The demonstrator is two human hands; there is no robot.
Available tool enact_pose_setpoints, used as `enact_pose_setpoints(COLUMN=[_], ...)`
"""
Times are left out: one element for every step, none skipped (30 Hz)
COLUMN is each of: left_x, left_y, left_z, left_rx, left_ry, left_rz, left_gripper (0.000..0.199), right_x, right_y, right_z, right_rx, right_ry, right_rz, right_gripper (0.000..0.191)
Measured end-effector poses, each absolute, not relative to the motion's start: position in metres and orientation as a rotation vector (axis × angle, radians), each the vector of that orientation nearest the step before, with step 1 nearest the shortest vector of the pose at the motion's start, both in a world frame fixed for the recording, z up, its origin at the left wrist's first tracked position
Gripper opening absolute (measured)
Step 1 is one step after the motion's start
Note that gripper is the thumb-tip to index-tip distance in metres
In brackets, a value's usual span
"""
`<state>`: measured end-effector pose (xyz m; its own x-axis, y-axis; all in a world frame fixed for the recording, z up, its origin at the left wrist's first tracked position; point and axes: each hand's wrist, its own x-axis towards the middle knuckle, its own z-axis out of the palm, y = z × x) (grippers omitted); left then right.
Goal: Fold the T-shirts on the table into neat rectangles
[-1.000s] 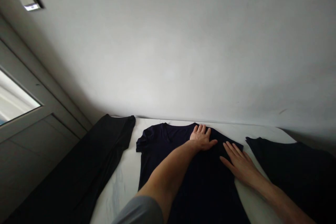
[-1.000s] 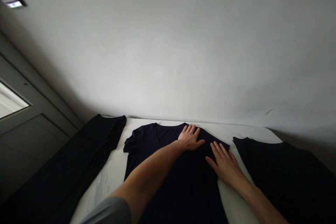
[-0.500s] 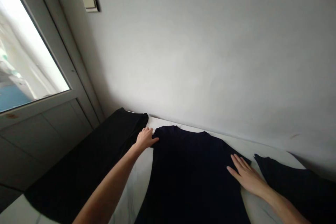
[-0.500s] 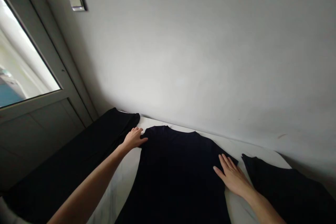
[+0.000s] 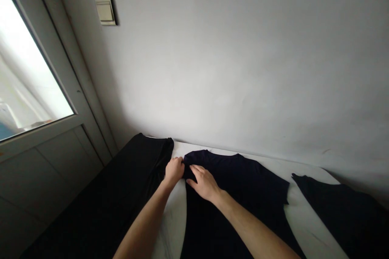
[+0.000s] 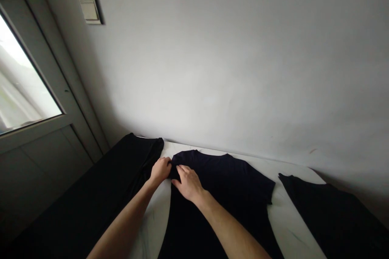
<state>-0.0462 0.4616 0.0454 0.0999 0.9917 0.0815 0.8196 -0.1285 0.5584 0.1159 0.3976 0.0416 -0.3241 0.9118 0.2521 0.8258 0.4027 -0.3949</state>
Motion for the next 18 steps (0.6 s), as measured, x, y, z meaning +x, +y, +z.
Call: enact_pose_setpoints(left_x=[-0.048, -0.049, -0.05, -0.05, -0.05, -0.049, -0.047, -0.046, -0.045, -0.044, -0.044, -0.045, -0.047, -0.049, -0.051, -0.053, -0.055, -0.056], left_y=[0.465, 0.469, 0.473, 0.476, 0.479, 0.481, 0.482, 0.482, 0.482, 0.482, 0.482, 0.482, 0.482, 0.481, 0.481, 0.48, 0.478, 0.476], left_z=[0.044, 0.042, 0.04, 0.038, 0.035, 0.033, 0.03, 0.028, 0.025, 0.023, 0.022, 0.021, 0.021, 0.022, 0.023, 0.025, 0.028, 0.03], left_rx=[1.949, 1.883, 1.819, 1.756, 1.696, 1.638, 1.581, 1.527, 1.478, 1.435, 1.4, 1.377, 1.368, 1.374, 1.395, 1.427, 1.465, 1.499], left_ry=[1.766, 1.75, 1.727, 1.7, 1.673, 1.648, 1.629, 1.615, 1.606, 1.601, 1.603, 1.613, 1.631, 1.659, 1.693, 1.729, 1.762, 1.788], left_rz=[0.682, 0.733, 0.785, 0.834, 0.876, 0.911, 0.94, 0.962, 0.979, 0.993, 1.003, 1.007, 1.008, 1.005, 1.0, 0.995, 0.991, 0.991], left_gripper=[0.023, 0.023, 0.023, 0.023, 0.024, 0.024, 0.025, 0.025, 0.026, 0.025, 0.025, 0.025, 0.025, 0.025, 0.025, 0.025, 0.025, 0.024], right_x=[0.108, 0.103, 0.101, 0.101, 0.102, 0.104, 0.105, 0.106, 0.107, 0.107, 0.106, 0.105, 0.104, 0.103, 0.102, 0.101, 0.1, 0.1], right_y=[0.401, 0.403, 0.404, 0.405, 0.404, 0.403, 0.402, 0.401, 0.4, 0.399, 0.399, 0.399, 0.399, 0.399, 0.398, 0.398, 0.397, 0.397], right_z=[0.034, 0.026, 0.018, 0.01, 0.004, 0.0, -0.002, -0.002, -0.001, 0.002, 0.005, 0.009, 0.012, 0.015, 0.018, 0.019, 0.02, 0.021], right_rx=[-1.468, -1.455, -1.445, -1.441, -1.441, -1.444, -1.448, -1.453, -1.46, -1.471, -1.485, -1.502, -1.519, -1.536, -1.551, -1.565, -1.577, -1.588], right_ry=[-2.208, -2.183, -2.162, -2.147, -2.139, -2.138, -2.146, -2.162, -2.185, -2.213, -2.248, -2.284, -2.32, -2.351, -2.378, -2.399, -2.413, -2.422], right_rz=[0.275, 0.275, 0.273, 0.271, 0.268, 0.266, 0.265, 0.266, 0.269, 0.277, 0.29, 0.307, 0.326, 0.347, 0.368, 0.388, 0.405, 0.418], right_gripper=[0.058, 0.062, 0.066, 0.069, 0.071, 0.073, 0.073, 0.073, 0.072, 0.07, 0.069, 0.067, 0.066, 0.065, 0.065, 0.064, 0.063, 0.063])
